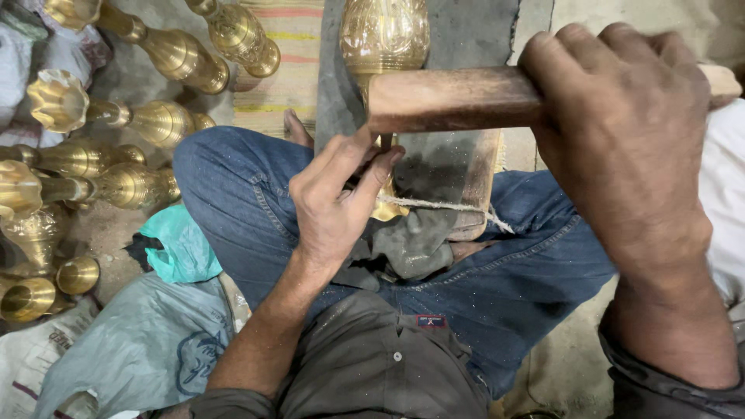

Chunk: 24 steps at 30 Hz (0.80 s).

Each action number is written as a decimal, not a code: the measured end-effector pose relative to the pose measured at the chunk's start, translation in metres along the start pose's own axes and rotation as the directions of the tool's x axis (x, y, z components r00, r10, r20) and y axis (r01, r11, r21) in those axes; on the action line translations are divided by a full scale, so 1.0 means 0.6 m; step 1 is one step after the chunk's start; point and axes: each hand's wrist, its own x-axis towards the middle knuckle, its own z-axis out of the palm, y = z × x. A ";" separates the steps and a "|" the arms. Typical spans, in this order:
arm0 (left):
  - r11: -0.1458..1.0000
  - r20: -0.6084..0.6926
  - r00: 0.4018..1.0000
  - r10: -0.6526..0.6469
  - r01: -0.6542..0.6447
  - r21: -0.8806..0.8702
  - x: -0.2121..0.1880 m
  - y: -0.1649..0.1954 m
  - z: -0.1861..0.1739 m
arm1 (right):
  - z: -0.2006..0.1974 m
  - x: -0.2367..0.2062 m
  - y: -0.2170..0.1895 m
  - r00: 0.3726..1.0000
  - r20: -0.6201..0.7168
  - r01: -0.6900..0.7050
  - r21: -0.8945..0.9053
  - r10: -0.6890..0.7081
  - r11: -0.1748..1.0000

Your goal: The person sits cross-legged on the floor with a brass vase held against a sandbag on their lap. They hold a steel punch against the vase's flared base and repeatedly strike it with a wooden mallet, repositioning the punch around the rim to shape and emboss the brass.

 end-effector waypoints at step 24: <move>0.993 0.074 0.994 -0.085 0.091 -0.077 0.010 -0.003 -0.009 | 0.001 0.018 -0.002 0.966 0.150 -0.257 0.431 0.212 0.865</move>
